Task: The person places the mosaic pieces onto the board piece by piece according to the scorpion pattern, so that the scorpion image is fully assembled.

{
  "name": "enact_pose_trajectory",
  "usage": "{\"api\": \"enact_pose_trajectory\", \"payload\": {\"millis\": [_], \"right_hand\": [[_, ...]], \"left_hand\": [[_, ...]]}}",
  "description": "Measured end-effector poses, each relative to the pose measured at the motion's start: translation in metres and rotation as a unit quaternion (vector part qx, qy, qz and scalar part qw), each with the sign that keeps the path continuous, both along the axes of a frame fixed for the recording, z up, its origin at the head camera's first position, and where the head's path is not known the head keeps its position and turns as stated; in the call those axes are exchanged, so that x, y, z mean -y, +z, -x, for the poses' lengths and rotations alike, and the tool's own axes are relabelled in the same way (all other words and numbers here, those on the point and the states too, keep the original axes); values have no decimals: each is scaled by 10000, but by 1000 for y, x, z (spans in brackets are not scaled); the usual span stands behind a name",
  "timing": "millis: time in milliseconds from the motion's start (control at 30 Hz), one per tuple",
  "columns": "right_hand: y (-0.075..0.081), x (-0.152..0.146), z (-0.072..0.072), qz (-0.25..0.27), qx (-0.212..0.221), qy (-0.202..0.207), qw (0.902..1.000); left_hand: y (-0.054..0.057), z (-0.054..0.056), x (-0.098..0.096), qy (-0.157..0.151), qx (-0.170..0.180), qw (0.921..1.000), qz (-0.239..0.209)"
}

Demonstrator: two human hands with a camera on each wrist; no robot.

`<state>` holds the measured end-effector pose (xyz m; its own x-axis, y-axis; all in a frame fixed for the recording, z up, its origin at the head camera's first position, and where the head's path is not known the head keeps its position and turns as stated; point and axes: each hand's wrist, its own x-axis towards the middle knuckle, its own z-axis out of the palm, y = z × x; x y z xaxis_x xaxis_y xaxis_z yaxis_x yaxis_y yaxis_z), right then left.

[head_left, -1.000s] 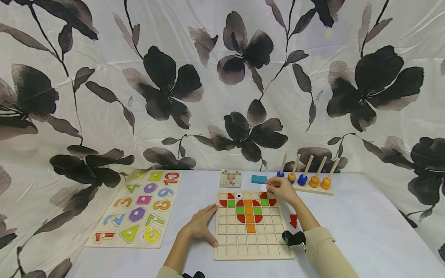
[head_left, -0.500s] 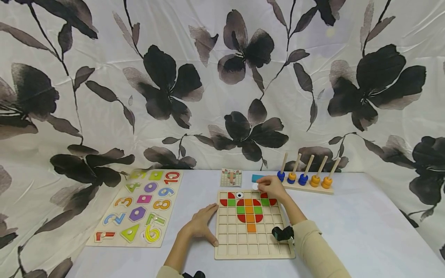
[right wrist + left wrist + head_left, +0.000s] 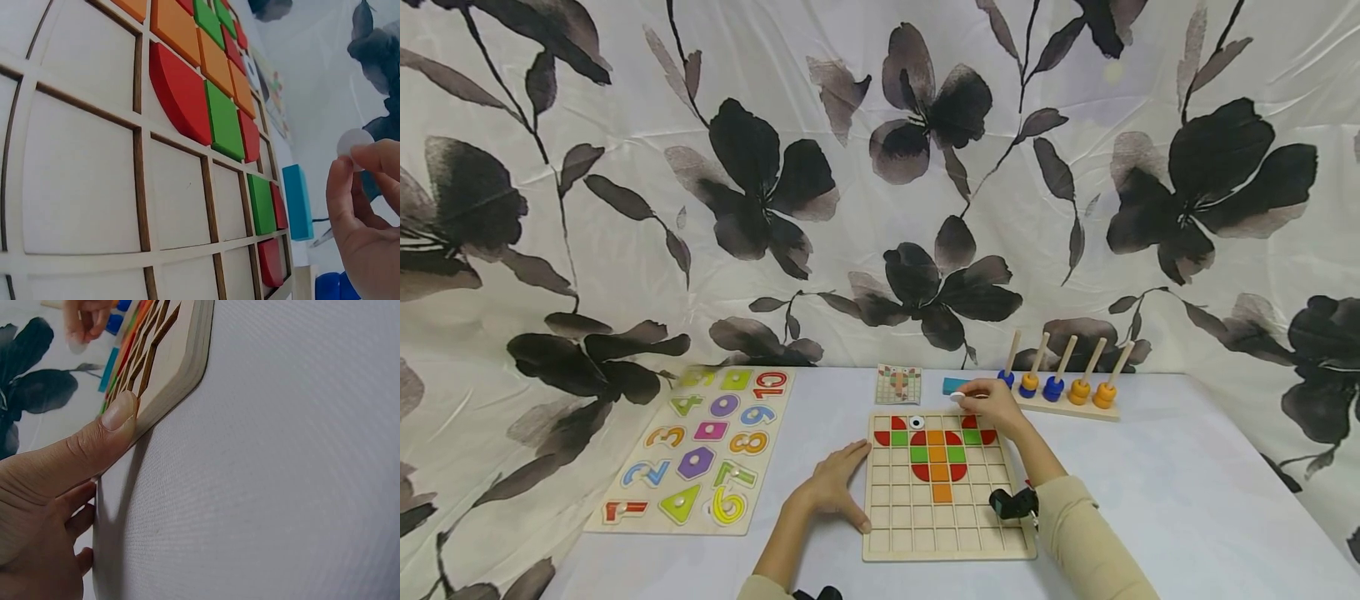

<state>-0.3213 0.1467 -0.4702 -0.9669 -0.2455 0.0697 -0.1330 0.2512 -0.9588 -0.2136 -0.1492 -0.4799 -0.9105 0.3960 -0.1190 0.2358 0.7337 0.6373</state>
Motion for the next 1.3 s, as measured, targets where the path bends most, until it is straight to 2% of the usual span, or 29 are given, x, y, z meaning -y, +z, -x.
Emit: {"api": "enact_pose_trajectory", "payload": {"millis": [233,567,700,767,867,1000,1100,1300], "right_hand": [[-1,-3,-1,267,111,286,9992],[-4,-3,0,607,417,180,9971],[-5,-4,0,500,354,269,9978],[-7,-4,0,343,165,358,9986],[-9,-4,0,-193,-307,432,9984],[-10,0,0,-969,-818,436,9910],[-10,6,-1,-1375,-955,393,9851],[-10,14,-3,-1965,-962,165,9756]], "left_hand": [[0,-1,0,12,24,10000,-26],[1,-2,0,8,23,10000,-72],[1,-2,0,24,40,10000,-82],[2,-2,0,22,38,10000,-73],[1,-1,0,34,27,10000,-48],[0,0,0,37,9,10000,17],[-1,0,1,22,6,10000,41],[-1,0,0,9,25,10000,2]]}}
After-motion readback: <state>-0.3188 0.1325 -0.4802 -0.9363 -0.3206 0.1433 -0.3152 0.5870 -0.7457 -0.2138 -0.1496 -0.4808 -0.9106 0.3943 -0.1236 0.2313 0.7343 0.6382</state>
